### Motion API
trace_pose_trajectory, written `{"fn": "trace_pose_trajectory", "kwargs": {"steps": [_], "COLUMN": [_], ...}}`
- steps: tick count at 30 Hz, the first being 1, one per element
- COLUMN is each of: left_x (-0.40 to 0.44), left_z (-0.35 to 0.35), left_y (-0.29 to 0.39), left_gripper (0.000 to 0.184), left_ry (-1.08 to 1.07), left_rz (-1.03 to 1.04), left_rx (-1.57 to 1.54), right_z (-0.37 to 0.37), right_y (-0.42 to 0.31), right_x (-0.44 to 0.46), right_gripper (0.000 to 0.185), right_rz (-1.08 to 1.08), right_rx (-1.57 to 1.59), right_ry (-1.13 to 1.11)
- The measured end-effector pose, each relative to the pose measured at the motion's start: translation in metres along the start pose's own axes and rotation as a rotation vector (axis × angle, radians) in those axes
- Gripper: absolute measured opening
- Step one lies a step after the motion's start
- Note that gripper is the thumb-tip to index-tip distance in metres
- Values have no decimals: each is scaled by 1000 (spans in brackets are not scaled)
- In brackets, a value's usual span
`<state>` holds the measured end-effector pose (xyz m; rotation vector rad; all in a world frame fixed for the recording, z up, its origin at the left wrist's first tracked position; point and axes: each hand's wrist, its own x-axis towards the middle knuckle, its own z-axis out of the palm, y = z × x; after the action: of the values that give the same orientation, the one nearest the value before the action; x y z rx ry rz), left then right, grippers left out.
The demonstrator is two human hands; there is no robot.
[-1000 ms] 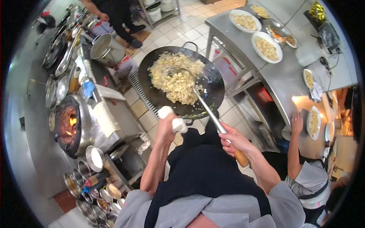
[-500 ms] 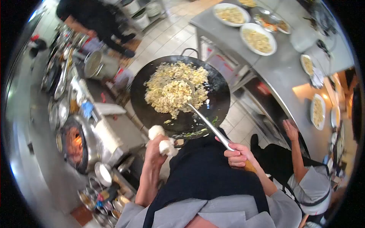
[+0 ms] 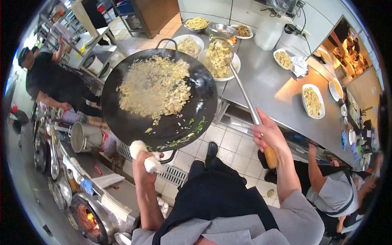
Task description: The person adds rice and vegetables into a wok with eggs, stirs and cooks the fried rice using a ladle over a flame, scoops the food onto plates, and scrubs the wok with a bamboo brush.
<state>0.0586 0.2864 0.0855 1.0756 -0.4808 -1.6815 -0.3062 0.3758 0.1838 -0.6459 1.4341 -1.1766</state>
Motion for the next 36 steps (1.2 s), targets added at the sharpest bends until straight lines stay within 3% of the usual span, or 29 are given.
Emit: {"fn": "trace_pose_trajectory", "kwargs": {"steps": [3, 10, 13, 16, 19, 20, 23, 28, 32, 36], "left_x": [17, 39, 42, 55, 71, 79, 104, 168, 216, 259], "left_z": [14, 41, 53, 56, 59, 62, 77, 91, 97, 101], "left_y": [5, 14, 21, 25, 37, 42, 63, 92, 120, 149], "left_gripper": [21, 16, 13, 12, 12, 12, 15, 26, 29, 31], "left_ry": [62, 128, 171, 148, 153, 134, 93, 56, -44, -64], "left_rz": [0, 16, 28, 14, 31, 33, 62, 126, 177, 178], "left_rx": [-41, -153, -174, -165, -146, -145, -150, 147, 207, 252], "right_z": [-39, -91, -101, -107, -78, -56, 12, 102, 148, 105], "right_y": [31, 58, 74, 81, 79, 74, 101, 17, -10, 29], "right_x": [75, 118, 121, 125, 124, 126, 181, 266, 299, 315], "right_gripper": [75, 75, 75, 74, 75, 76, 77, 73, 71, 66], "right_rz": [-91, -253, -425, -414, -473, -363, -433, -520, -526, -728], "right_rx": [-418, -717, -1175, -1200, -957, -909, -511, -662, -765, -1070], "right_ry": [129, 195, 340, 375, 242, 173, -88, -99, -143, 6]}}
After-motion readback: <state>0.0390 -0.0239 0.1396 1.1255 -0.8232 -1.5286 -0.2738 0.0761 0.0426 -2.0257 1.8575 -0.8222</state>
